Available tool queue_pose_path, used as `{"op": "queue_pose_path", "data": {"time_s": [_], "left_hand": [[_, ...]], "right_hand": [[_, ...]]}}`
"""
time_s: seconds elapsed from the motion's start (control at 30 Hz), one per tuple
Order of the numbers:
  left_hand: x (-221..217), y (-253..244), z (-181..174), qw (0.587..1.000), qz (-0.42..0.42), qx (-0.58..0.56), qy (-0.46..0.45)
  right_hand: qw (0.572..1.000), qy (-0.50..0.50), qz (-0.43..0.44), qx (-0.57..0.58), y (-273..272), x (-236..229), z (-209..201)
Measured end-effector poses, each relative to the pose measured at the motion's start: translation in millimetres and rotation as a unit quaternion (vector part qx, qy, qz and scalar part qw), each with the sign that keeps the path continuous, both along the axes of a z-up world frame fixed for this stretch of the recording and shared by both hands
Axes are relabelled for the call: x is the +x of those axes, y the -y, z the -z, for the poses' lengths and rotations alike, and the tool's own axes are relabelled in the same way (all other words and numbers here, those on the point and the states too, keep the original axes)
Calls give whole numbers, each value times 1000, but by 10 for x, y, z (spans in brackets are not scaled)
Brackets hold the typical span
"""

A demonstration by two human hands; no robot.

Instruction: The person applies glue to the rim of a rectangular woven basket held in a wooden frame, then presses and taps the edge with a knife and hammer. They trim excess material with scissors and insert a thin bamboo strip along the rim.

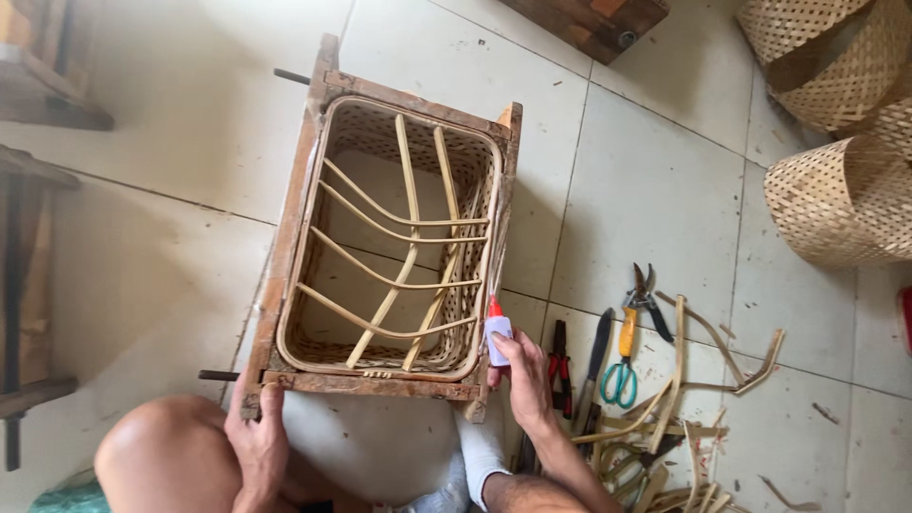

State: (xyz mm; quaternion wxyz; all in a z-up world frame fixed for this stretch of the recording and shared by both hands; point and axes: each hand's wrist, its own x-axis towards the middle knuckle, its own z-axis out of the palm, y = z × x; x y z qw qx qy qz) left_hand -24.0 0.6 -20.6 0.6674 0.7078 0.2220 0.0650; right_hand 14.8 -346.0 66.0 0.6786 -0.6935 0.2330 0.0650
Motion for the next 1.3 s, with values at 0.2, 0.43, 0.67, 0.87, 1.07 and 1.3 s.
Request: {"op": "queue_pose_path", "data": {"time_s": [0.2,0.43,0.67,0.87,1.07,1.3], "left_hand": [[23,-5,24,1000,-4,-12,23],[18,-26,21,999,-9,-41,-4],[57,-2,-33,1000,-6,16,-1],[103,10,-320,999,-5,33,-2],[26,-142,-1064,984,19,178,16],[1523,-473,-923,995,72,-16,-71]], "right_hand": [[999,-38,19,27,28,148,-17],[998,-33,10,50,75,134,86],[995,30,-23,-87,261,421,-68],[986,151,48,-52,568,645,-49],[981,118,102,-115,1368,597,730],[953,61,164,-249,2107,707,1815]]}}
